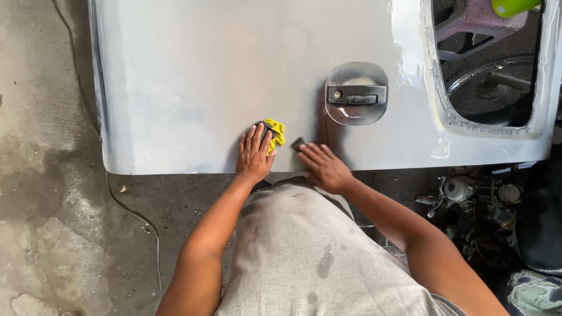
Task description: Wet sanding a car door with sandpaper and a sponge in a workshop environment.
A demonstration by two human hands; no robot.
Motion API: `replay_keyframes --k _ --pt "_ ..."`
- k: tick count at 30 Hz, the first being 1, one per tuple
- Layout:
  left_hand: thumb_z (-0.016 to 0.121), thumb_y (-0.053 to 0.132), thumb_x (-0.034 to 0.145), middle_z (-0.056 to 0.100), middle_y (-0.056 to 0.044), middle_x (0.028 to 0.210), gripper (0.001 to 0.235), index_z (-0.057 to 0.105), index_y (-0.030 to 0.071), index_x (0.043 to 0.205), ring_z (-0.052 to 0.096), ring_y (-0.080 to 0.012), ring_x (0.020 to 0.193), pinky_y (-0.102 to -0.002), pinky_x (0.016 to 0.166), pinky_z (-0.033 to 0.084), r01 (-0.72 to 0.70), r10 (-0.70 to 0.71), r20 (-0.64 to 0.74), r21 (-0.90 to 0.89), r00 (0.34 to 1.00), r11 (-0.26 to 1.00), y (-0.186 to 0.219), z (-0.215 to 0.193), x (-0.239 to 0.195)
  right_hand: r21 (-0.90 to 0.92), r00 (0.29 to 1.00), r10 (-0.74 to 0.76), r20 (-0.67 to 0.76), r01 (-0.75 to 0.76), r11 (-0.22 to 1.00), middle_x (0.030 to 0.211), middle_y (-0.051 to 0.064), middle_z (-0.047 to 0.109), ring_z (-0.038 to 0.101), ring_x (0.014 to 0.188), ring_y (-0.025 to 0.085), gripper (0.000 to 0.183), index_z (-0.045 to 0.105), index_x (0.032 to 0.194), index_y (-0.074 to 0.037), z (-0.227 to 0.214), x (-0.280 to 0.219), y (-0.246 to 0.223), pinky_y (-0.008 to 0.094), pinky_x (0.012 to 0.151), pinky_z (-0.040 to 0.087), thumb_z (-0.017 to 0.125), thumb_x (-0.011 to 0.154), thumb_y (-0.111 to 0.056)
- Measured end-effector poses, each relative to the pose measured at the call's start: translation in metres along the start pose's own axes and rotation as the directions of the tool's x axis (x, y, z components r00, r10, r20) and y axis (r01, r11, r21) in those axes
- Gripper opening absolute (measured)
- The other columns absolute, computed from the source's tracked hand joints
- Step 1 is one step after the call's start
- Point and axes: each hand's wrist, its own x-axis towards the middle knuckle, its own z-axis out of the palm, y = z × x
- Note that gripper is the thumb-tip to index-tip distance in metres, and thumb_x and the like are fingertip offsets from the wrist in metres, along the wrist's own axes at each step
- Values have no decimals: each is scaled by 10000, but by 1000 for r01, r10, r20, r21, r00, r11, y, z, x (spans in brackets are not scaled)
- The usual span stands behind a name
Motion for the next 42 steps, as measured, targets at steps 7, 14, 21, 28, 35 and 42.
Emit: replay_keyframes --k 7,14,21,28,35,42 --pt "597 409 968 285 -139 1655 630 467 121 1513 251 -334 1530 -552 1225 222 0 1 -27 6 1000 1000 2 2 -2 -51 968 123 -219 -137 989 1693 117 250 216 1559 317 671 338 1595 -84 -34 85 40 499 1257 168 524 1020 -375" --pt "613 404 937 286 -135 1653 652 470 127 1510 254 -330 1526 -548 1218 225 1 -1 -10 -5 1000 1000 -2 3 2 -24 951 139 -277 -151 988 1677 152 252 222 1548 349 693 339 1573 -48 -16 89 21 500 1250 176 557 999 -368" --pt "594 404 945 291 -140 1643 623 483 117 1488 252 -334 1520 -561 1210 219 -16 14 -44 -34 999 999 -4 8 4 -60 993 91 -70 -95 994 1674 115 216 162 1542 315 679 284 1581 -99 8 -2 20 503 1231 124 518 1003 -366" --pt "593 395 950 299 -133 1644 619 481 122 1494 254 -328 1521 -572 1212 208 -5 4 -41 -23 999 1000 0 5 1 -11 940 207 -273 -218 976 1682 131 255 245 1540 334 665 335 1578 -84 -47 136 47 511 1245 175 538 998 -339" --pt "587 402 948 294 -127 1646 625 473 128 1497 248 -320 1524 -565 1216 199 5 -5 -17 -33 1000 999 -1 6 1 -31 943 142 -299 -158 987 1668 151 277 252 1542 349 648 357 1559 -63 -6 69 29 506 1247 192 547 998 -328" --pt "579 403 947 298 -139 1641 617 484 125 1489 252 -331 1522 -565 1215 202 -10 9 -36 -36 999 999 -4 14 1 -58 988 101 -116 -108 992 1672 123 231 212 1542 330 696 296 1581 -96 6 0 16 510 1242 127 560 977 -319"
